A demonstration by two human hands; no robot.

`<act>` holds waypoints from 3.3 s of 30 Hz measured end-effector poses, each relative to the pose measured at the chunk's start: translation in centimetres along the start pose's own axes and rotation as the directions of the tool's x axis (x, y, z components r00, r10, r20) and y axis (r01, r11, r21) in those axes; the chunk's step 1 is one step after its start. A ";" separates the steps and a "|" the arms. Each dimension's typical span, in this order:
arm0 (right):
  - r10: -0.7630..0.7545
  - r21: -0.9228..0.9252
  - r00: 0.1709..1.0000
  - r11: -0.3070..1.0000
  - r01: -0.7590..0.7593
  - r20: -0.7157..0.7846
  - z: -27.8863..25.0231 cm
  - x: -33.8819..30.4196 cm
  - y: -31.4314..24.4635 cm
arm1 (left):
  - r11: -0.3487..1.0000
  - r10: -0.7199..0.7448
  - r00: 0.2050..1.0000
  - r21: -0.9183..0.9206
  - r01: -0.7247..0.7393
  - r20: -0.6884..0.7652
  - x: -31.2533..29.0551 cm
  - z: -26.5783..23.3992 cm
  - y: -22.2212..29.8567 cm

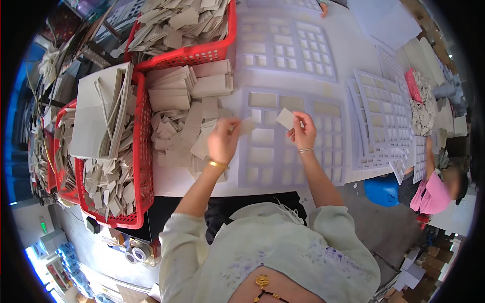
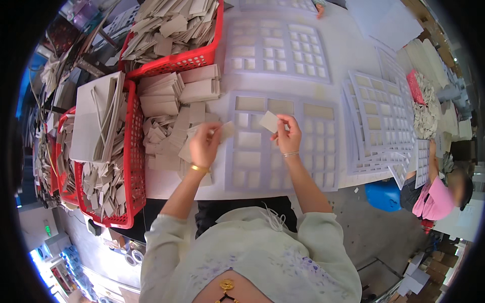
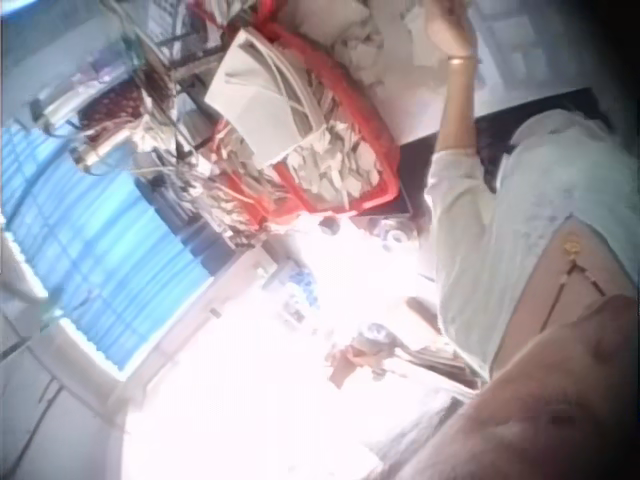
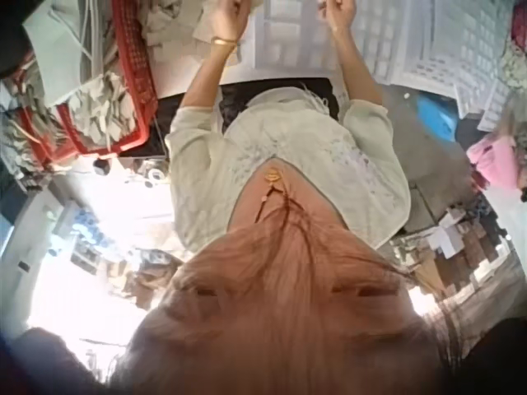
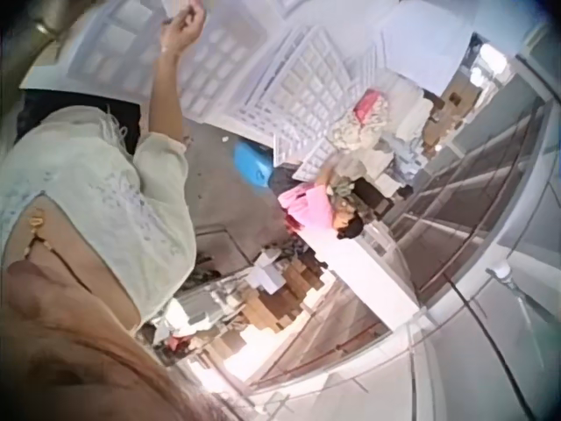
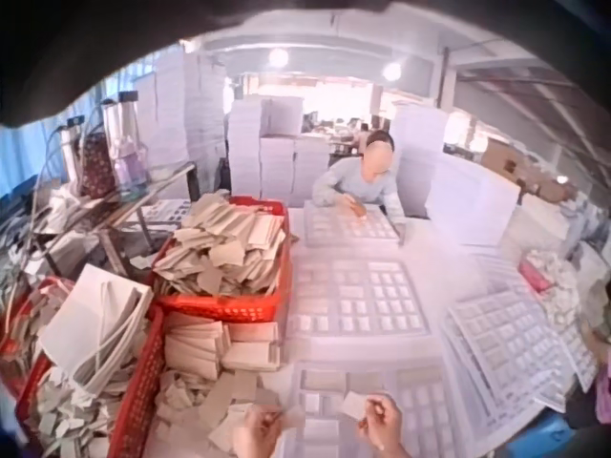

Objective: Placing small cardboard inserts into partitioned white trays for packaging.

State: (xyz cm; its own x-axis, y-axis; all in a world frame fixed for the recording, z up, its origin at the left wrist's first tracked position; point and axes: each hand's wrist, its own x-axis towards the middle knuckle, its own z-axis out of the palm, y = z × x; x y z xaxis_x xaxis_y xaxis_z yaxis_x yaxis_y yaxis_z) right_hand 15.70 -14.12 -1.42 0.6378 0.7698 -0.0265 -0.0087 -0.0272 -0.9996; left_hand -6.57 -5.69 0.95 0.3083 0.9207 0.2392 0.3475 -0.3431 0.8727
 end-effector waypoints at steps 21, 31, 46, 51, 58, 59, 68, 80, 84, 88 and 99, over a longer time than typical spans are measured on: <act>-0.107 -0.332 0.960 0.924 0.192 0.258 0.1 5.0 2.5 | 0.902 -0.061 0.798 0.375 -0.213 0.599 8.9 7.0 -5.2; -0.057 -0.504 0.927 0.826 0.251 0.370 1.4 6.7 3.5 | 0.871 -0.046 0.849 0.438 -0.224 0.526 7.0 7.0 -4.7; 0.028 -0.568 0.895 0.781 0.259 0.446 2.2 6.7 3.1 | 0.969 -0.202 0.860 0.223 0.107 0.468 7.5 5.0 -4.1; -0.068 -0.594 0.858 0.693 0.407 0.509 2.2 6.4 3.8 | 0.939 -0.103 0.911 0.340 -0.043 0.399 6.5 5.6 -3.8; -0.080 -0.645 0.852 0.618 0.449 0.517 2.6 5.7 3.2 | 0.947 -0.151 0.856 0.322 -0.019 0.494 6.9 5.1 -5.1; -0.052 -0.652 0.851 0.619 0.438 0.522 2.6 5.7 3.0 | 0.946 -0.150 0.856 0.322 -0.020 0.495 7.0 5.0 -4.7; -0.129 -0.719 0.791 0.351 0.600 0.598 2.3 4.2 2.9 | 0.936 -0.348 0.805 0.220 0.273 0.480 6.1 6.4 -5.4; -0.122 -0.754 0.804 0.292 0.589 0.582 2.4 3.0 2.7 | 0.795 -0.219 0.849 0.592 -0.131 0.482 5.7 6.8 -3.7; -0.115 -0.759 0.784 0.200 0.620 0.610 2.4 2.5 2.4 | 0.767 -0.087 0.871 0.590 -0.252 0.484 4.5 6.8 -2.6; -0.129 -0.760 0.778 0.164 0.629 0.616 2.4 1.7 2.4 | 0.651 0.227 0.831 0.556 -0.517 0.508 3.3 7.0 -3.7; -0.120 -0.763 0.767 0.085 0.640 0.630 2.7 0.4 2.5 | 0.631 0.120 0.837 0.610 -0.479 0.534 1.2 6.8 -3.4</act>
State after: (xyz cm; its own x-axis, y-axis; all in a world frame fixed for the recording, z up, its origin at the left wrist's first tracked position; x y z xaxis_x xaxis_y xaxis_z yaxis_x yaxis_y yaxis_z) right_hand 13.84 -12.16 -3.96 0.0048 0.9957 0.0929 0.9955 0.0040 -0.0942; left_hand -1.34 -4.67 -4.58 0.7722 0.6306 0.0777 0.6119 -0.7711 0.1761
